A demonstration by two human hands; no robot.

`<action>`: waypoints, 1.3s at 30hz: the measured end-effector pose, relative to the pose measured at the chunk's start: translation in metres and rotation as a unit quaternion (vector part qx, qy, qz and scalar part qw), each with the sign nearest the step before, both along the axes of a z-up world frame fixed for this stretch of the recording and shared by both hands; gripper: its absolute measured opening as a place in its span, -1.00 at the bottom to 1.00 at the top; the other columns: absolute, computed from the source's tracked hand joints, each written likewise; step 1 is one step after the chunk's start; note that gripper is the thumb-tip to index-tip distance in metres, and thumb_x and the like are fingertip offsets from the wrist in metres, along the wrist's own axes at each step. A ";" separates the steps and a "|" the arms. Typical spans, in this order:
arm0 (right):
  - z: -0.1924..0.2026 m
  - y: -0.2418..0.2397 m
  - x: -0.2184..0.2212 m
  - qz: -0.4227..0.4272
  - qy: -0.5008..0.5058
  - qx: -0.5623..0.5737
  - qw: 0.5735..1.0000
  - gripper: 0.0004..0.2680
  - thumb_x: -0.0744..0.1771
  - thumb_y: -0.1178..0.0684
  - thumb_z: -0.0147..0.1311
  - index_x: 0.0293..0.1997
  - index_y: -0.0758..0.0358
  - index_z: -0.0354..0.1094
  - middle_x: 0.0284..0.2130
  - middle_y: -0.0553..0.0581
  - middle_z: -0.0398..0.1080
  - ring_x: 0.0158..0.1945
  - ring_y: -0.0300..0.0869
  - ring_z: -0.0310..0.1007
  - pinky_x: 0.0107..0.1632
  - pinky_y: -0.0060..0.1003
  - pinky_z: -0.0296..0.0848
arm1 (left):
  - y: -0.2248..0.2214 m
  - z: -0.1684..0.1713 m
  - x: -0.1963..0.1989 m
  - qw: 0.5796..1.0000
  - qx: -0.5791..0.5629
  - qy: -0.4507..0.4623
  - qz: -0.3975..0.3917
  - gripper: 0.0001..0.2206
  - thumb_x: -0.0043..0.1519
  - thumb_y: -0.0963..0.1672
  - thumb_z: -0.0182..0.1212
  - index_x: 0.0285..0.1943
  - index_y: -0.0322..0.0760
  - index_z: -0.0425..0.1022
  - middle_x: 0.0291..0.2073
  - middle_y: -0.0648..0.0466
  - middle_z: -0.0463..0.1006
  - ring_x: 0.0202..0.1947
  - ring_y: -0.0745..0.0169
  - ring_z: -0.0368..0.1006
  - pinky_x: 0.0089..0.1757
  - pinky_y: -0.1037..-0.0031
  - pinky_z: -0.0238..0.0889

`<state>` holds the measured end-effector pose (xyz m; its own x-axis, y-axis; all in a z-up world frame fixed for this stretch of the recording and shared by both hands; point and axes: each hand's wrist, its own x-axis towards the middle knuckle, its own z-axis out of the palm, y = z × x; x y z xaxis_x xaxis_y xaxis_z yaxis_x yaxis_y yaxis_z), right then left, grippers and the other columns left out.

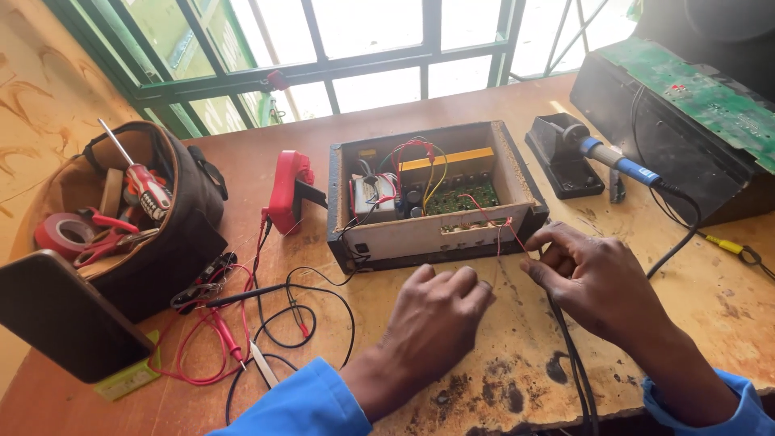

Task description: The person repairs an electronic device by handling a circuit board and a heat sink, then connecting wires to a transformer and a control panel inside a wooden enclosure. They finish by soldering connections on the control panel using a soldering iron.

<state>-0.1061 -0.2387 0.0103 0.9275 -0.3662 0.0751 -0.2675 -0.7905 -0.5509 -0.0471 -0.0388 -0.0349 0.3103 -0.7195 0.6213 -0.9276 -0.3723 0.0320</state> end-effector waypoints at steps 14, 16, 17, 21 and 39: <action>0.018 0.006 0.052 0.198 -0.175 -0.200 0.943 -0.59 0.21 -0.16 0.32 0.15 0.05 0.44 -0.03 0.11 0.47 0.13 0.06 0.33 0.08 0.02 0.38 | 0.000 -0.014 -0.003 0.995 -0.045 0.073 -0.053 -0.76 0.36 -0.12 0.17 -0.41 -0.23 0.49 -0.45 0.03 0.45 -0.44 -0.08 0.45 -0.36 0.16 0.20; 0.020 0.005 0.073 0.214 -0.133 -0.201 0.947 -0.52 0.19 -0.26 0.33 0.19 0.03 0.42 0.00 0.12 0.53 0.17 0.07 0.31 0.07 0.05 0.38 | 0.002 -0.010 -0.001 0.995 -0.047 0.074 -0.055 -0.74 0.36 -0.10 0.17 -0.42 -0.22 0.49 -0.46 0.03 0.45 -0.44 -0.08 0.44 -0.36 0.16 0.20; 0.020 0.005 0.085 0.221 -0.074 -0.187 0.954 -0.55 0.18 -0.24 0.35 0.17 -0.07 0.46 -0.07 0.07 0.58 0.16 0.01 0.39 0.12 0.02 0.33 | 0.004 -0.005 0.000 0.994 -0.065 0.071 -0.059 -0.74 0.36 -0.11 0.15 -0.43 -0.24 0.48 -0.47 0.03 0.43 -0.48 -0.05 0.43 -0.38 0.17 0.17; 0.035 0.017 0.101 0.215 0.053 -0.125 0.967 -0.55 0.18 -0.08 0.35 0.21 -0.18 0.41 -0.14 0.03 0.60 -0.01 -0.05 0.55 0.00 -0.13 0.41 | 0.023 0.032 0.013 0.990 -0.137 0.044 -0.005 -0.87 0.26 -0.13 0.11 -0.20 -0.31 0.49 -0.35 -0.07 0.49 -0.37 -0.12 0.40 -0.31 0.10 0.16; 0.077 0.021 0.102 0.205 0.282 -0.064 0.935 -0.44 0.24 -0.21 0.22 0.44 -0.50 0.18 -0.05 0.00 0.60 -0.01 -0.23 0.59 0.02 -0.36 0.40 | 0.061 0.067 0.085 0.996 -0.036 0.081 -0.001 -0.63 0.07 -0.15 0.41 0.08 -0.23 0.53 -0.06 -0.01 0.58 0.00 -0.01 0.41 0.02 0.19 0.23</action>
